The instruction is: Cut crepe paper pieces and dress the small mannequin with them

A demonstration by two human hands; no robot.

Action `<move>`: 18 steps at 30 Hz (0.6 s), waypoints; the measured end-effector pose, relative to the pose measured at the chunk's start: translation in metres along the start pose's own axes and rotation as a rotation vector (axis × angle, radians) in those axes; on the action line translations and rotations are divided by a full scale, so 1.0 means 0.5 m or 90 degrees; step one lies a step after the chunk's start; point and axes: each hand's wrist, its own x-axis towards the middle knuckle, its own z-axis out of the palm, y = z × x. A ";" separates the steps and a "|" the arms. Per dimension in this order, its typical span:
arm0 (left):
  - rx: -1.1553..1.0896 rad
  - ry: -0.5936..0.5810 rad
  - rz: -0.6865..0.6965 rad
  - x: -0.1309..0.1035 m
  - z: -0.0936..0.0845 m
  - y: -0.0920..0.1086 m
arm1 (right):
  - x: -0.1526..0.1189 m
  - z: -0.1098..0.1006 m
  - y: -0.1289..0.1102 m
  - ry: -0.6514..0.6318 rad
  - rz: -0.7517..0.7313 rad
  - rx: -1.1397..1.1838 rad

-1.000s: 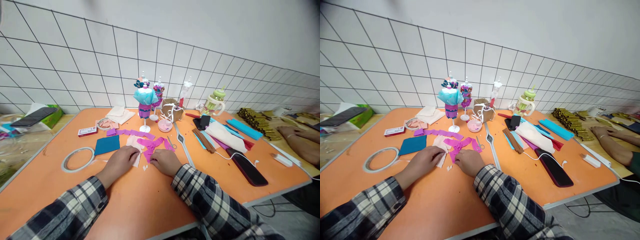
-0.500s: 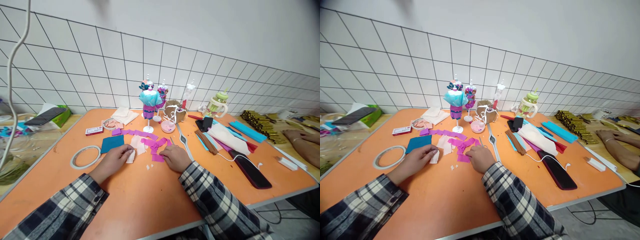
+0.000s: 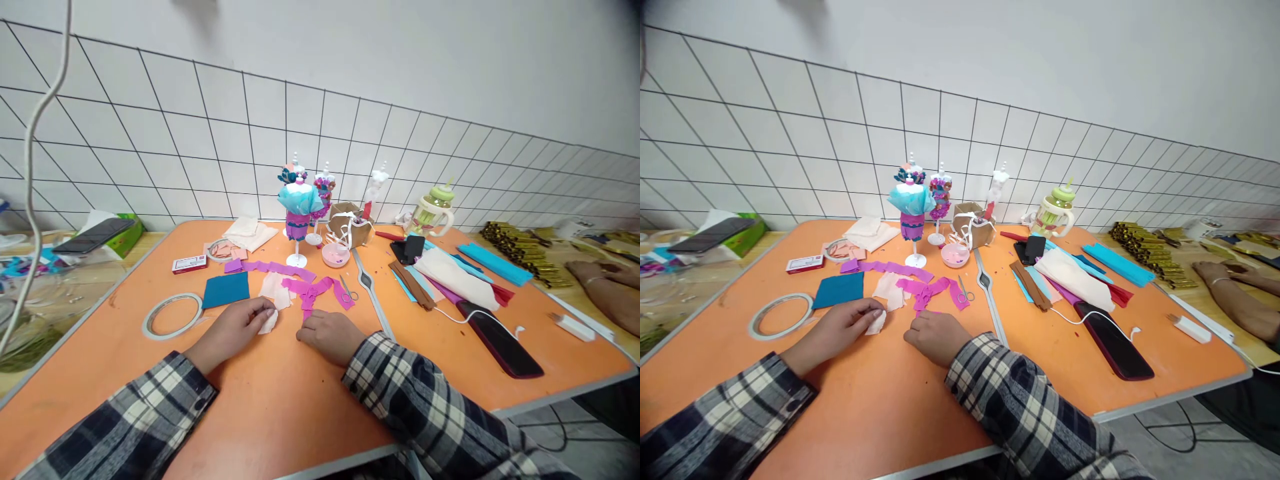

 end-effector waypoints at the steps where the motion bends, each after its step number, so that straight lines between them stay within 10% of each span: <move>1: 0.002 -0.005 0.008 -0.002 0.001 0.001 | -0.001 0.001 0.002 0.019 0.014 0.021; 9: 0.008 -0.044 0.026 -0.018 0.015 0.024 | -0.011 -0.015 0.139 0.120 0.496 0.027; 18: 0.021 0.053 0.008 0.003 0.064 0.016 | -0.012 0.015 0.262 0.155 0.540 -0.009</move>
